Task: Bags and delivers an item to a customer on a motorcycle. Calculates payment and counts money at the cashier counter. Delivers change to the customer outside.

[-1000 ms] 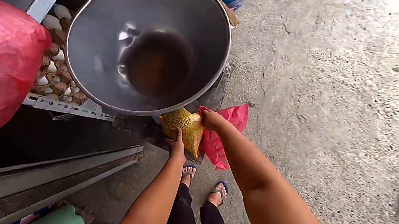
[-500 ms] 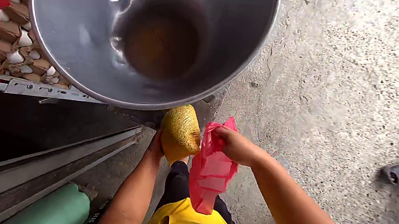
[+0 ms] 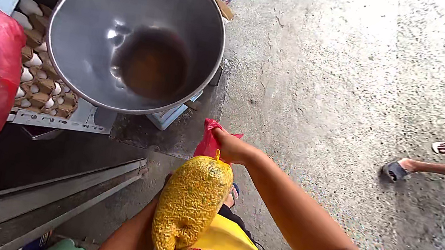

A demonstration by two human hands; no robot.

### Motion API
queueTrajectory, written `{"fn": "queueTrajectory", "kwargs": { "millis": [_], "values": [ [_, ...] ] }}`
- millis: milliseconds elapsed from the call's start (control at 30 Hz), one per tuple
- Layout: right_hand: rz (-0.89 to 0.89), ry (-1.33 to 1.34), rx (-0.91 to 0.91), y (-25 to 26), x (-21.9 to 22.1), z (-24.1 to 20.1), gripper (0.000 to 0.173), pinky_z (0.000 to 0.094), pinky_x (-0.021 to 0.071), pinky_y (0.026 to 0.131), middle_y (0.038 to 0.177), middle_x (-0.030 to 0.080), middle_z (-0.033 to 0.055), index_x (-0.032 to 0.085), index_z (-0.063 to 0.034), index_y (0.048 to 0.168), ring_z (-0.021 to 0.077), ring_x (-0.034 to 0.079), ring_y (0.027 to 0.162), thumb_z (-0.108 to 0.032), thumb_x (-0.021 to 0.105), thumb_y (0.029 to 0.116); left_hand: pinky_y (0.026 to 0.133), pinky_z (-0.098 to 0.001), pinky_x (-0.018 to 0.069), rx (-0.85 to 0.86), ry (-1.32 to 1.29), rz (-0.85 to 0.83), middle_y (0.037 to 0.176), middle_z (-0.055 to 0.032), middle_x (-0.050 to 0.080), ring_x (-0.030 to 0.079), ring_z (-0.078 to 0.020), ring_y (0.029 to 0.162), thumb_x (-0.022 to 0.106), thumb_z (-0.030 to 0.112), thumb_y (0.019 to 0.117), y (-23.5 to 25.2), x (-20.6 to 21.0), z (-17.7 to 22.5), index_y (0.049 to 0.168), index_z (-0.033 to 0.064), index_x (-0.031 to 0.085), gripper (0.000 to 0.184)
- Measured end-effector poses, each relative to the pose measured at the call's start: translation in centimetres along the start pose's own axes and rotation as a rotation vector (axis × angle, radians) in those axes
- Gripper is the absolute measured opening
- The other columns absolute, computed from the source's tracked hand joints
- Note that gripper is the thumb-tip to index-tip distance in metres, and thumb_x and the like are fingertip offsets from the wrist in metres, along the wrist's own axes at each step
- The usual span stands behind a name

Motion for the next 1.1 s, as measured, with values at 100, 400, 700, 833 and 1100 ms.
{"fn": "queueTrajectory", "kwargs": {
  "millis": [100,400,700,833,1100],
  "values": [
    [0.032,-0.080,-0.204,-0.1,0.1,0.0,0.059,0.0575,0.0452,0.109,0.172,0.011,0.0162,0.056,-0.0048,0.139,0.0376,0.041,0.147,0.005,0.075,0.0846,0.099,-0.0266,0.0456,-0.282,-0.306,0.136,0.127,-0.0267,0.060,0.058,-0.0187,0.109,0.025,0.002,0.1119,-2.0,1.3,5.1,0.136,-0.0157,0.049,0.038],
    [-0.193,-0.247,-0.343,1.1,4.1,-1.4,0.069,0.0772,0.0186,0.116,0.173,0.018,0.0045,0.060,-0.0128,0.142,0.0459,0.008,0.157,0.019,0.059,0.0804,0.077,-0.0197,0.0529,-0.016,-0.772,0.104,0.092,-0.0018,0.065,0.061,-0.0004,0.082,0.013,0.019,0.1140,2.0,1.5,-1.0,0.119,-0.0016,0.055,0.047],
    [0.308,-0.210,-0.514,-1.3,7.1,-1.7,0.053,0.0768,0.0209,0.115,0.166,0.037,0.0061,0.074,-0.0068,0.116,0.0463,0.015,0.156,0.025,0.051,0.0786,0.084,-0.0386,0.0602,-0.025,-1.092,0.238,0.105,-0.0049,0.072,0.071,-0.0158,0.099,0.015,0.046,0.1118,-0.3,1.3,2.7,0.125,0.0121,0.058,0.056],
    [0.309,-0.257,-0.420,0.6,8.1,-0.7,0.041,0.0738,0.0199,0.117,0.166,0.037,0.0047,0.072,-0.0051,0.120,0.0422,0.016,0.157,0.015,0.056,0.0883,0.086,-0.0470,0.0546,-0.307,-1.013,0.530,0.124,-0.0168,0.062,0.063,-0.0280,0.108,0.034,0.041,0.1118,1.2,2.6,6.5,0.141,0.0093,0.046,0.045],
    [0.344,-0.198,-0.244,1.3,2.1,0.1,0.048,0.0572,0.0500,0.106,0.144,0.059,0.0204,0.068,-0.0036,0.130,0.0384,0.061,0.128,0.017,0.054,0.0890,0.124,-0.0489,0.0309,0.212,0.557,0.058,0.156,-0.0224,0.047,0.037,-0.0337,0.151,0.073,0.028,0.0944,2.4,0.9,8.6,0.147,0.0031,0.055,0.061]
  ]
}}
Point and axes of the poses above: each hand's wrist, its own y-axis towards the middle knuckle, its own x-axis out of the palm, z = x × y, the point moved 4 cm from there along y, towards the middle knuckle
